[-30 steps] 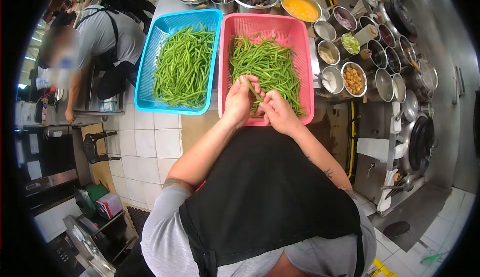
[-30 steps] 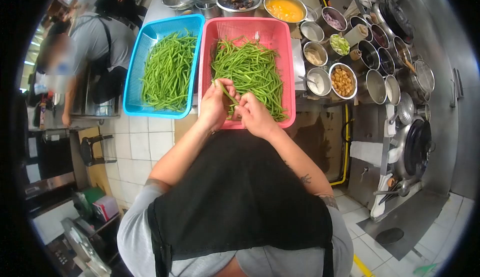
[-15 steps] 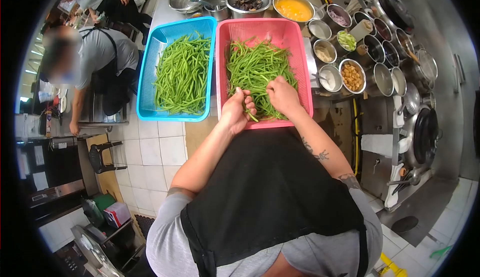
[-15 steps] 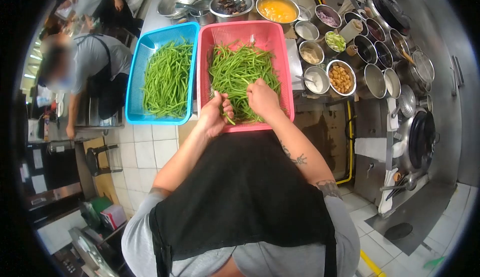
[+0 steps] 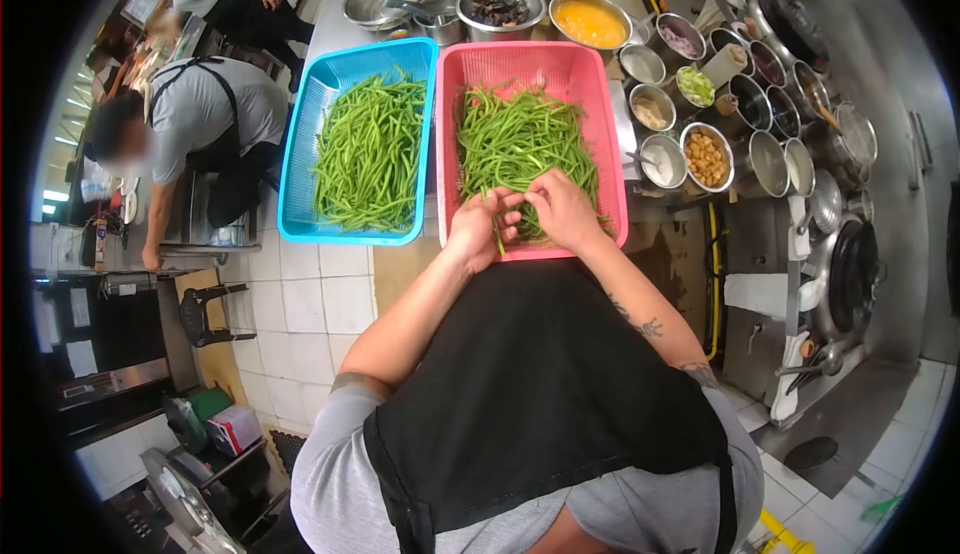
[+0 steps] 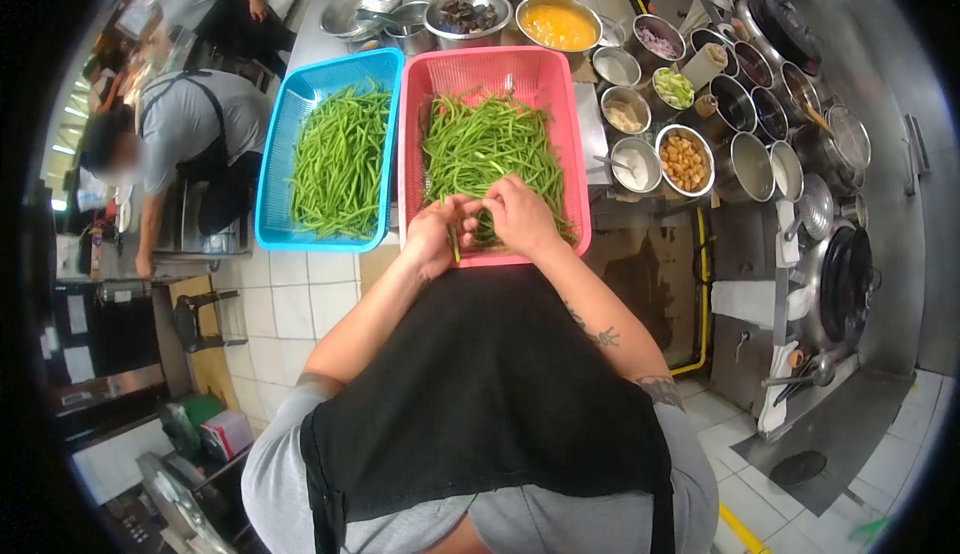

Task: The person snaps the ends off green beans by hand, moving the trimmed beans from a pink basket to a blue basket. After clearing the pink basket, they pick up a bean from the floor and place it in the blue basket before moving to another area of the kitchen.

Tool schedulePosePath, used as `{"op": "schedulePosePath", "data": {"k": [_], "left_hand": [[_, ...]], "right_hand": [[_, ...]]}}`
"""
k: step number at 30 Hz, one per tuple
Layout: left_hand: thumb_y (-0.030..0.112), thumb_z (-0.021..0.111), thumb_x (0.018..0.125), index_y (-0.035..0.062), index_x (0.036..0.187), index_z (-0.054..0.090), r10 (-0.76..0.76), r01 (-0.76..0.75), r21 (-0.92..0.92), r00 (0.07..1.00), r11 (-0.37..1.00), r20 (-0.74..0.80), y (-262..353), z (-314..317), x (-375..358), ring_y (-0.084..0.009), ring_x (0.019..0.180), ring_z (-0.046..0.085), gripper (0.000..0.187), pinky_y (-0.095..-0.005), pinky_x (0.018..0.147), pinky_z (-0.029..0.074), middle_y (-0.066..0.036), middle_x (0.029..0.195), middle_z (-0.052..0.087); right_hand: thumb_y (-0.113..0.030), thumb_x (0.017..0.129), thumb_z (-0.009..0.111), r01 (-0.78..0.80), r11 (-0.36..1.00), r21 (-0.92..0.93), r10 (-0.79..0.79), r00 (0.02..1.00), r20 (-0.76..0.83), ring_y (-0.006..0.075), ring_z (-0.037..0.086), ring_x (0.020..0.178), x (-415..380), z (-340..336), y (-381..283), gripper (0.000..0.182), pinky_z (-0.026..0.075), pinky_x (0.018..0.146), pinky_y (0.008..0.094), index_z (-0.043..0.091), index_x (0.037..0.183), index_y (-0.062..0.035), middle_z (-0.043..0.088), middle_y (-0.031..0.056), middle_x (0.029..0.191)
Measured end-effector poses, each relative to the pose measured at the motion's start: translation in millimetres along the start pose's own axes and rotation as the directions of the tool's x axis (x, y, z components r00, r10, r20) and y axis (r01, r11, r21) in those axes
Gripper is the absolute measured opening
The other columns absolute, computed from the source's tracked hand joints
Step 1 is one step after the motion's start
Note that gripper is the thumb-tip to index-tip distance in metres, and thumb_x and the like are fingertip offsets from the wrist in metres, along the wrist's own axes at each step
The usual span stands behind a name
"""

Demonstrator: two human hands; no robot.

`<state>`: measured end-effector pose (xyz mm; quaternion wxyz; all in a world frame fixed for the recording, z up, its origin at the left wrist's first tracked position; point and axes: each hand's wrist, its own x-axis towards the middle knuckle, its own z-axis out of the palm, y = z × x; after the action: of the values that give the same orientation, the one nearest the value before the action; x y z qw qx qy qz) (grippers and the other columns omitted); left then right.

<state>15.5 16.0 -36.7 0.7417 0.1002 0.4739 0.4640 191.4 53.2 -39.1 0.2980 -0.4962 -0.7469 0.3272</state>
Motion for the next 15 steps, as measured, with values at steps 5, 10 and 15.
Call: {"op": "schedulePosePath", "data": {"k": [5,10,15], "left_hand": [[0.031,0.035,0.11,0.0064,0.12,0.052,0.176,-0.176,-0.017,0.984,0.984,-0.012,1,-8,11,-0.0166,0.084,0.058,0.031,-0.0339,0.074,0.05,-0.006,0.099,0.063],[0.028,0.04,0.109,0.0064,0.118,0.052,0.212,-0.208,-0.096,0.976,0.973,0.041,5,-7,6,-0.0157,0.079,0.053,0.026,-0.0336,0.073,0.049,-0.001,0.082,0.051],[0.029,0.052,0.106,0.0067,0.113,0.059,0.378,-0.368,0.163,0.925,0.915,-0.034,-13,-11,17,-0.0097,0.066,0.048,0.025,-0.0296,0.065,0.045,0.002,0.072,0.049]], "right_hand": [[-0.02,0.091,0.064,0.048,0.999,-0.017,-0.045,0.986,0.161,0.0374,0.064,0.085,-11,1,-5,0.016,0.05,0.075,0.0464,0.063,0.091,-0.0036,0.065,0.0168,0.089],[-0.019,0.091,0.06,0.143,0.986,0.086,-0.155,0.975,0.162,0.0372,0.065,0.087,-14,1,-6,0.015,0.051,0.076,0.0468,0.063,0.092,-0.0043,0.065,0.0168,0.09],[-0.016,0.09,0.06,0.094,0.986,-0.138,-0.083,0.993,0.087,0.0367,0.065,0.082,-15,2,-18,0.011,0.052,0.072,0.0467,0.063,0.091,-0.0058,0.065,0.0149,0.085]]}}
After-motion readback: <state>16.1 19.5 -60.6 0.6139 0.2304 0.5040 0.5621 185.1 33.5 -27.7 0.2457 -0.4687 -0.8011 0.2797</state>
